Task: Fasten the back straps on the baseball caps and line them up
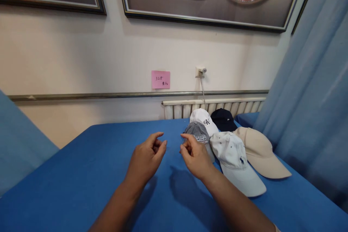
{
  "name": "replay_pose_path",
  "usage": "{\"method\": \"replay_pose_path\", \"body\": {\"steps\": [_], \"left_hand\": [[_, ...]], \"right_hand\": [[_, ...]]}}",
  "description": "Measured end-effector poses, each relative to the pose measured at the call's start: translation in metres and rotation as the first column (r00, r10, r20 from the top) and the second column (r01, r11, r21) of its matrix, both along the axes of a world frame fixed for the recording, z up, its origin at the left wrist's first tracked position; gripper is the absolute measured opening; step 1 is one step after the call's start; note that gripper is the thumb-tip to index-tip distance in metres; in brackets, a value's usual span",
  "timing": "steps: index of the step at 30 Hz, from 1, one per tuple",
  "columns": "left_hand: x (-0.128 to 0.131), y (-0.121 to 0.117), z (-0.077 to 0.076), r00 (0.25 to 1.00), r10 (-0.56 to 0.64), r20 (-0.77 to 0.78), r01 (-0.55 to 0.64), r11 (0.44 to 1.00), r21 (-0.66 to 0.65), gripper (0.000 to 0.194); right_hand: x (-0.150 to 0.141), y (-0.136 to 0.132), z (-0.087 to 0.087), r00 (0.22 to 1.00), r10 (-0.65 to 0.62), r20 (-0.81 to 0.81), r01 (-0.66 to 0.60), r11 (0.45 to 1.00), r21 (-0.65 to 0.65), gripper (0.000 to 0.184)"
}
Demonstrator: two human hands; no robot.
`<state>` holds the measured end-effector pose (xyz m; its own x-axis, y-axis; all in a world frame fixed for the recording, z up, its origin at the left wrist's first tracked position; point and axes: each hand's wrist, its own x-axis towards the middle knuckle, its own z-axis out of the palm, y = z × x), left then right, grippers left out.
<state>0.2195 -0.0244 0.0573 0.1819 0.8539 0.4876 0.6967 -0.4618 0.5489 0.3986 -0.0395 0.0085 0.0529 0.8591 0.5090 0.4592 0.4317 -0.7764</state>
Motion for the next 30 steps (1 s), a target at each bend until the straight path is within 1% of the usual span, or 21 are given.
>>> {"method": "replay_pose_path", "body": {"steps": [3,5,7,8,10,12,14,15,17,19,20,23,25,26,28,30], "left_hand": [[0.008,0.009,-0.013,0.997,-0.019,-0.078,0.012,0.997,-0.080,0.040],[0.015,0.015,-0.026,0.991,-0.029,-0.130,0.010,0.989,-0.145,0.039],[0.022,0.021,-0.045,0.983,-0.055,-0.176,0.018,0.979,-0.203,0.038],[0.025,0.023,-0.056,0.979,-0.075,-0.191,0.030,0.973,-0.227,0.038],[0.028,0.026,-0.079,0.969,-0.121,-0.215,0.060,0.960,-0.273,0.037],[0.029,0.025,-0.102,0.957,-0.147,-0.250,0.062,0.946,-0.319,0.037],[0.027,0.022,-0.119,0.945,-0.164,-0.283,0.052,0.930,-0.365,0.036],[0.025,0.020,-0.125,0.941,-0.170,-0.292,0.050,0.924,-0.379,0.034],[0.021,0.015,-0.131,0.938,-0.182,-0.296,0.054,0.918,-0.393,0.032],[0.017,0.010,-0.133,0.938,-0.205,-0.278,0.081,0.913,-0.399,0.031],[0.015,0.008,-0.133,0.940,-0.221,-0.261,0.103,0.911,-0.400,0.031],[0.011,0.004,-0.134,0.944,-0.253,-0.210,0.153,0.904,-0.400,0.030],[0.009,0.004,-0.135,0.946,-0.260,-0.193,0.165,0.901,-0.402,0.030],[0.008,0.005,-0.136,0.948,-0.261,-0.184,0.169,0.899,-0.403,0.029],[0.007,0.006,-0.138,0.954,-0.260,-0.147,0.180,0.894,-0.409,0.028],[0.007,0.009,-0.141,0.968,-0.242,-0.065,0.192,0.885,-0.424,0.028]], "right_hand": [[-0.002,0.005,-0.021,1.000,0.026,0.007,-0.025,0.997,-0.074,0.036],[-0.002,0.006,-0.044,0.999,0.042,-0.034,-0.046,0.987,-0.155,0.034],[0.000,0.004,-0.071,0.992,0.035,-0.121,-0.064,0.968,-0.242,0.031],[0.002,0.002,-0.084,0.983,0.033,-0.181,-0.088,0.948,-0.307,0.030],[0.006,-0.002,-0.105,0.943,-0.005,-0.332,-0.148,0.889,-0.433,0.025],[0.011,-0.008,-0.117,0.890,-0.075,-0.450,-0.202,0.820,-0.536,0.025],[0.019,-0.015,-0.119,0.810,-0.160,-0.564,-0.263,0.761,-0.593,0.030],[0.023,-0.018,-0.117,0.753,-0.207,-0.625,-0.295,0.743,-0.601,0.033],[0.033,-0.024,-0.115,0.606,-0.300,-0.737,-0.349,0.731,-0.586,0.034],[0.041,-0.028,-0.115,0.465,-0.377,-0.801,-0.361,0.746,-0.560,0.029],[0.044,-0.030,-0.116,0.407,-0.404,-0.819,-0.350,0.760,-0.548,0.027],[0.050,-0.027,-0.120,0.273,-0.420,-0.865,-0.296,0.819,-0.491,0.023],[0.050,-0.020,-0.122,0.212,-0.421,-0.882,-0.255,0.847,-0.466,0.020],[0.050,-0.014,-0.122,0.193,-0.430,-0.882,-0.236,0.852,-0.467,0.018],[0.049,-0.002,-0.122,0.182,-0.452,-0.873,-0.210,0.850,-0.483,0.017],[0.046,0.010,-0.121,0.194,-0.457,-0.868,-0.208,0.846,-0.492,0.019]]}}
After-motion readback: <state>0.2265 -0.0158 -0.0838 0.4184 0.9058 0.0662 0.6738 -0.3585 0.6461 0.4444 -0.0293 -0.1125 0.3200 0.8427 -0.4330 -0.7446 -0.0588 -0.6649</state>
